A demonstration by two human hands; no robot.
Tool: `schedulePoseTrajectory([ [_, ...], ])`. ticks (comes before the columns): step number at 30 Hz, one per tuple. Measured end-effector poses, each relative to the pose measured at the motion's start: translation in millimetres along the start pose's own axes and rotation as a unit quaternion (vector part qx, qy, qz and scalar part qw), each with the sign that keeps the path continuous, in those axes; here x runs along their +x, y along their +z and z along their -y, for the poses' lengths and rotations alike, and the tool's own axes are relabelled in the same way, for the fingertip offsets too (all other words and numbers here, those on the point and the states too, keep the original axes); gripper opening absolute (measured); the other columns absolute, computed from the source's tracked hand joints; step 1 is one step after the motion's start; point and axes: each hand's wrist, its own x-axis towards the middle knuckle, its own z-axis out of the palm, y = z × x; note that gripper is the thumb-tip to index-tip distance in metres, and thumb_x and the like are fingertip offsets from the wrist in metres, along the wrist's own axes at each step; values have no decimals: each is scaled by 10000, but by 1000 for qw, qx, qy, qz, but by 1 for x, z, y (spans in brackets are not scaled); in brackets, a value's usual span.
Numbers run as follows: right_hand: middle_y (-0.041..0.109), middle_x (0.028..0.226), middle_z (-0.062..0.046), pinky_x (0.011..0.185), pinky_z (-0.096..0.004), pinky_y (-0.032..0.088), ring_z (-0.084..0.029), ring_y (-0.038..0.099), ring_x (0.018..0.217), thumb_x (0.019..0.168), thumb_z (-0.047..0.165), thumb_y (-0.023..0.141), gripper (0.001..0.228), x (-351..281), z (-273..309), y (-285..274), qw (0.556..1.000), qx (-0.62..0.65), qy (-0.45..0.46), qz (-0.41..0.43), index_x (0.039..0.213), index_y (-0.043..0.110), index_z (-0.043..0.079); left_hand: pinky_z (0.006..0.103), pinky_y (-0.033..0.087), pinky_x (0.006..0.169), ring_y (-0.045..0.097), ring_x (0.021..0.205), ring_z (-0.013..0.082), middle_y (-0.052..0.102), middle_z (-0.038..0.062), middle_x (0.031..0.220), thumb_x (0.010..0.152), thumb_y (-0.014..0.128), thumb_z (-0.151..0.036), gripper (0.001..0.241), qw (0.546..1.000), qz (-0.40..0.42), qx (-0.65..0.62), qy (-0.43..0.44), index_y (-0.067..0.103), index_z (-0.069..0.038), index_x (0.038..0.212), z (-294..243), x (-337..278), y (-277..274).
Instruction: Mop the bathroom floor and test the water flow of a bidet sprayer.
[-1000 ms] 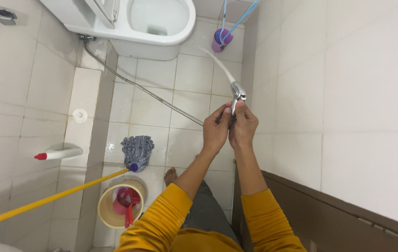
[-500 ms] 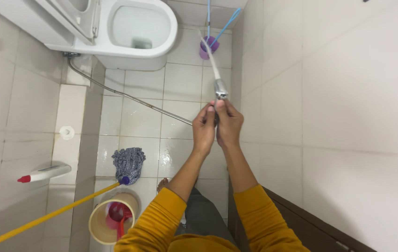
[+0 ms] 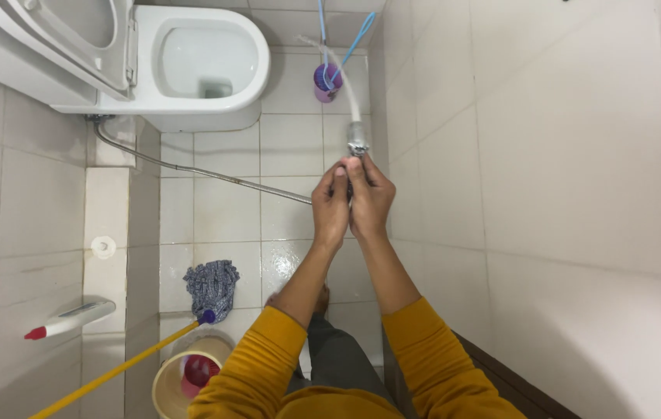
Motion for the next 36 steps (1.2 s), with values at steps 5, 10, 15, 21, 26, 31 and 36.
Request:
schedulePoseTrajectory([
  [5, 694, 937, -5, 655, -215, 481, -58, 563, 778, 985, 216, 722, 389, 11, -6, -10, 998, 29, -14, -56, 1271, 700, -47, 284, 542, 835, 637, 936, 121, 725, 64, 1070, 1062, 544, -265, 381, 999, 50, 8, -13, 667, -15, 1322, 3, 14, 10],
  [10, 712, 958, 0, 710, -209, 509, -50, 597, 818, 964, 209, 719, 385, 18, -6, -8, 994, 34, -47, -88, 1257, 684, -39, 283, 553, 827, 641, 920, 118, 723, 69, 1067, 1068, 542, -261, 378, 994, 99, -26, -25, 663, -17, 1330, 8, 26, 12],
  [15, 662, 894, 8, 662, -229, 478, -60, 549, 767, 986, 236, 721, 368, 28, -9, -4, 988, 58, -17, -144, 1175, 721, -80, 275, 550, 814, 656, 907, 110, 734, 72, 1042, 1054, 552, -260, 365, 988, 139, 43, -45, 687, -25, 1298, -4, 39, 9],
  [21, 653, 888, -12, 654, -239, 476, -76, 546, 755, 981, 252, 740, 388, 19, -41, 17, 980, 50, -11, -193, 1149, 727, -97, 275, 544, 809, 662, 909, 125, 748, 83, 1033, 1044, 565, -253, 353, 981, 161, 42, -98, 705, -20, 1269, -6, 53, -24],
  [26, 669, 913, -9, 677, -225, 485, -72, 567, 784, 977, 250, 732, 381, 16, -42, 43, 979, 50, -36, -197, 1163, 720, -81, 265, 551, 808, 662, 911, 115, 744, 68, 1039, 1042, 568, -247, 353, 976, 180, 35, -113, 691, -22, 1283, -17, 66, -41],
  [31, 662, 923, 22, 686, -200, 469, -45, 550, 797, 985, 251, 723, 391, 22, -37, 75, 984, 18, -86, -154, 1234, 705, -50, 249, 510, 719, 586, 814, 84, 681, 21, 942, 1059, 567, -238, 360, 973, 199, -19, -113, 679, -6, 1311, -19, 89, -59],
  [36, 649, 856, 30, 584, -211, 385, -39, 488, 706, 1001, 253, 726, 396, 33, -30, 102, 984, -14, -117, -137, 1214, 714, -81, 243, 453, 636, 498, 727, 66, 602, -16, 849, 1079, 562, -235, 370, 966, 234, -66, -86, 663, 10, 1338, -42, 111, -68],
])
